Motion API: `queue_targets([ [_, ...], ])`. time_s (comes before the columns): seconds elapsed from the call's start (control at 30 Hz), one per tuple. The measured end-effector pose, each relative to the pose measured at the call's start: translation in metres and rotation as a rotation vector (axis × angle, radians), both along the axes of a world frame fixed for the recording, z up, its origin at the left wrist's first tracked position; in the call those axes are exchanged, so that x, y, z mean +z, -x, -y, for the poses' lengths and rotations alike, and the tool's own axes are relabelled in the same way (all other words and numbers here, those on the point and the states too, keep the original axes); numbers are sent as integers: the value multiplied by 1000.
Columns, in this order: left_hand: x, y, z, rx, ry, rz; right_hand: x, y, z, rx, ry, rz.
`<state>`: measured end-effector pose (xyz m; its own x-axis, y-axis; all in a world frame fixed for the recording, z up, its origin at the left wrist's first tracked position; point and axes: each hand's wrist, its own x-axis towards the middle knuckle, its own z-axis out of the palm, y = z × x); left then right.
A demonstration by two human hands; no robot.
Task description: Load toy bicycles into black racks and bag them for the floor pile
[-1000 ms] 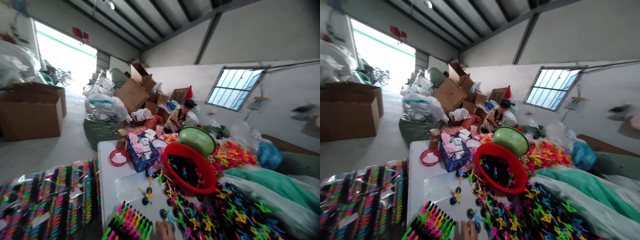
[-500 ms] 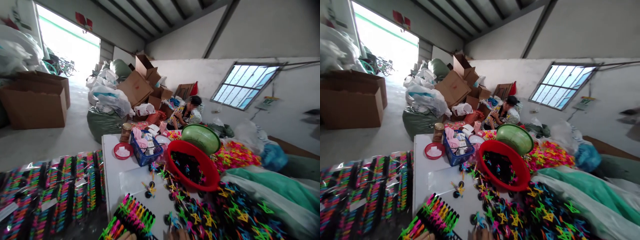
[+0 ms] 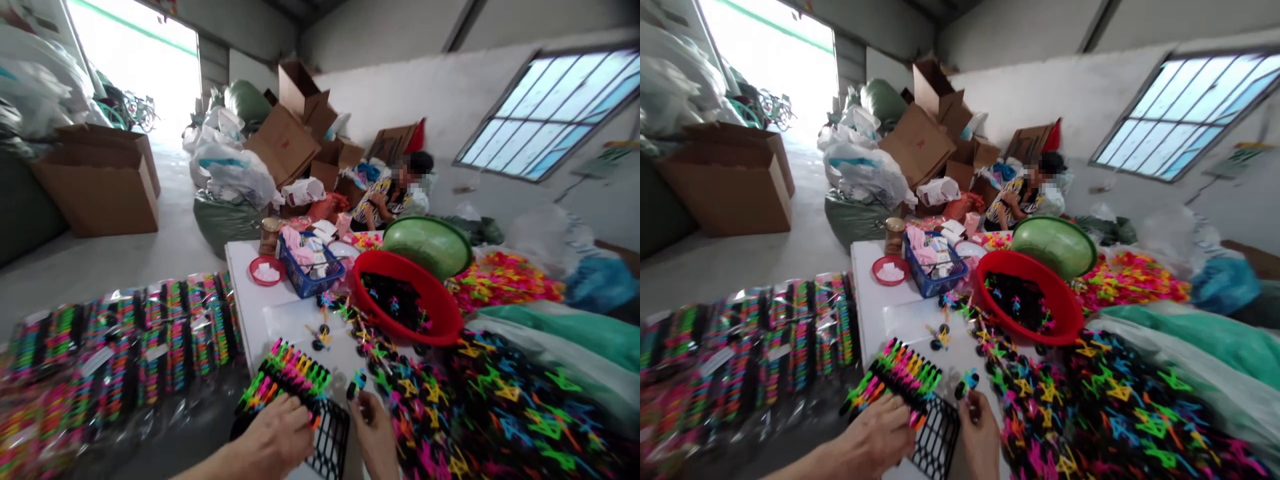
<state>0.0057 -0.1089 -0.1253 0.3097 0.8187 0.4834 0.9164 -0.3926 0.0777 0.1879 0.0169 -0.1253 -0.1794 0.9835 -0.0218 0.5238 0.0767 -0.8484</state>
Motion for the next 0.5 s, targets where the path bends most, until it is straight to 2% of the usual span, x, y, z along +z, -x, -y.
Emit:
queue_targets([
  [0.1,21,4,10,-32,85,6,-9,10,12,40,66,-6],
  [0.2,30,5,12,-21,122,29,-18,13,18,41,74,17],
  [0.33,33,5,11,-23,153,6,-23,10,26,39,90,4],
  [0.5,27,5,9,-37,145,8,-25,10,38,-59,129,93],
])
